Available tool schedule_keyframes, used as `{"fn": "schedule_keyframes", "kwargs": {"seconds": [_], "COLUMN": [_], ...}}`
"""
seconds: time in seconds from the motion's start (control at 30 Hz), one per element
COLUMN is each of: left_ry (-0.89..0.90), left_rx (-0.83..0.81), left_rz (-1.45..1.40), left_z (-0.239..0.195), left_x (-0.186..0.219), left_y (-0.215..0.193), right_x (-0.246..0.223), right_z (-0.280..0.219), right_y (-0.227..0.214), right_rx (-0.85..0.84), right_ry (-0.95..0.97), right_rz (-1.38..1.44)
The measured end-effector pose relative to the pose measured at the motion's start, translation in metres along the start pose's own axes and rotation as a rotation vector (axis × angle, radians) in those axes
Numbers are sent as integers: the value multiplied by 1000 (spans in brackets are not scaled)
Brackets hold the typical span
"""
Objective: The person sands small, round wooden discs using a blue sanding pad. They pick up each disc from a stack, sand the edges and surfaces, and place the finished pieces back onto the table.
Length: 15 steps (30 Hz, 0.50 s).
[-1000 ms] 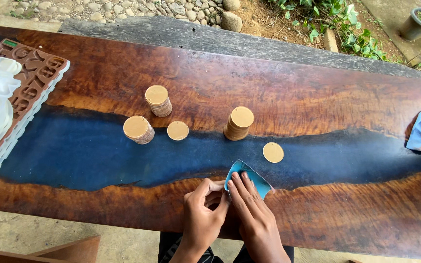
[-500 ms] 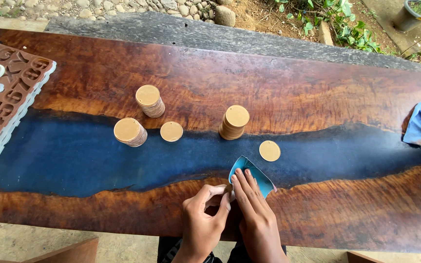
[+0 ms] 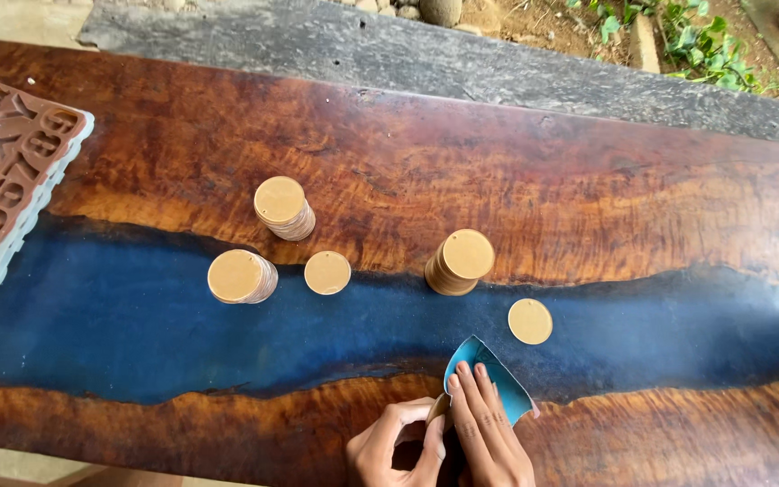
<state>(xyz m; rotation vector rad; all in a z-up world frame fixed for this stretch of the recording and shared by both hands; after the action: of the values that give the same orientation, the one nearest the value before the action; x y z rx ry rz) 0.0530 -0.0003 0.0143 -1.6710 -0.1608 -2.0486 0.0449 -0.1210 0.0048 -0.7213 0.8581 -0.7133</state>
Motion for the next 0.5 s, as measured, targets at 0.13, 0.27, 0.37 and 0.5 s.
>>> {"fn": "schedule_keyframes", "kwargs": {"seconds": [0.13,0.27,0.37,0.5], "left_ry": [-27,-85,-115,-88], "left_rx": [22,49,43,21], "left_rz": [21,33,49,48], "left_z": [4,2,-1,0], "left_x": [2,0,1,4], "left_y": [6,6,5,1], "right_x": [-1,4,6,0], "right_z": [5,0,-3,-2], "right_y": [1,3,4,-3], "right_rx": [-19,-106,-105,-117], "right_ry": [5,50,14,7], "right_rz": [16,57,86,155]}}
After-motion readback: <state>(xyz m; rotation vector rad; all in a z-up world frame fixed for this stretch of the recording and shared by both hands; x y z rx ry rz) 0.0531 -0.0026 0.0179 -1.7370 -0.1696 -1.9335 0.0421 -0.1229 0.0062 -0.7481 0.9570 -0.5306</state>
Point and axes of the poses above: each hand's wrist, its own z-axis towards the middle knuckle, its own y-axis out of the palm, x = y × z, the point moved 5 cm from there along z, towards the middle knuckle, and after that the axes turned 5 degrees about -y, right-handed, at the moved point
